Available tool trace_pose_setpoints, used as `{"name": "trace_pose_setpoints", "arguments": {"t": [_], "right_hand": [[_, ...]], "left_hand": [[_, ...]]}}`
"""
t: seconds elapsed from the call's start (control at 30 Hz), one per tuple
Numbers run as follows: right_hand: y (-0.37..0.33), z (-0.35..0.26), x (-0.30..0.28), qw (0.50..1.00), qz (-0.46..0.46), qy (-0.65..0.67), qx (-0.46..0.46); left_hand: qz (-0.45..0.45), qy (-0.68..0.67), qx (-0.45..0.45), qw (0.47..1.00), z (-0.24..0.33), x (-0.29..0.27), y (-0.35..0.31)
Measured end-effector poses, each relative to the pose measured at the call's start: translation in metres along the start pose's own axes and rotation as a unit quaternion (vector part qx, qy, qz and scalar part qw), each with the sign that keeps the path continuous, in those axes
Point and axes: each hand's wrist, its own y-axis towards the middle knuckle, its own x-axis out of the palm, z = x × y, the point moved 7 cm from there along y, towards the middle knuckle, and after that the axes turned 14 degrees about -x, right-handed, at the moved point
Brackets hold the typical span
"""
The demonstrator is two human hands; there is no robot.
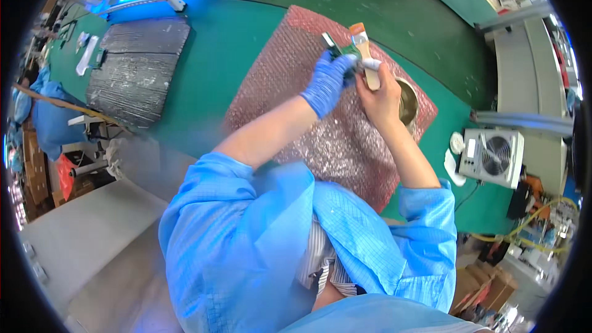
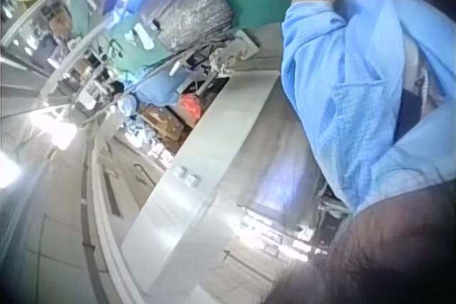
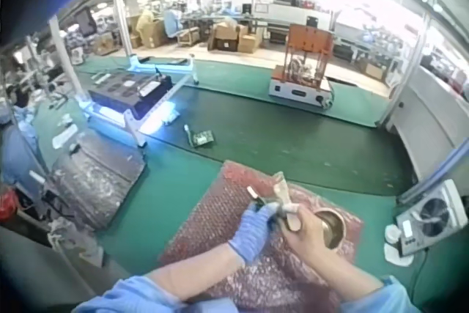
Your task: Applying a liquid coating to printed circuit boards using a brush.
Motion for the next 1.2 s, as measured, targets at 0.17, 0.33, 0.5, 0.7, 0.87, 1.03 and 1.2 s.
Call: {"name": "trace_pose_setpoints", "arguments": {"t": [0.17,0.33,0.5,0.7,0.87,1.03,1.2], "right_hand": [[-0.037,0.013,-0.055,0.991,0.051,0.030,0.119],[-0.115,0.077,-0.101,0.917,0.195,0.181,0.299],[-0.149,0.098,-0.099,0.907,0.148,0.158,0.361],[-0.156,0.106,-0.094,0.929,0.077,0.073,0.355],[-0.148,0.097,-0.121,0.918,0.153,0.148,0.335],[-0.151,0.094,-0.162,0.900,0.158,0.154,0.377],[-0.146,0.084,-0.175,0.894,0.189,0.161,0.373]], "left_hand": [[0.023,0.309,0.126,0.943,0.038,-0.045,-0.023],[0.081,0.377,0.035,0.922,0.049,-0.065,-0.045],[0.090,0.323,0.028,0.942,0.045,-0.051,-0.054],[0.080,0.290,0.032,0.953,0.040,-0.044,-0.056],[0.007,0.198,-0.015,0.980,0.030,-0.048,-0.046],[-0.081,0.149,-0.069,0.983,0.018,-0.034,-0.038],[-0.095,0.234,-0.062,0.966,0.015,-0.030,-0.029]]}}
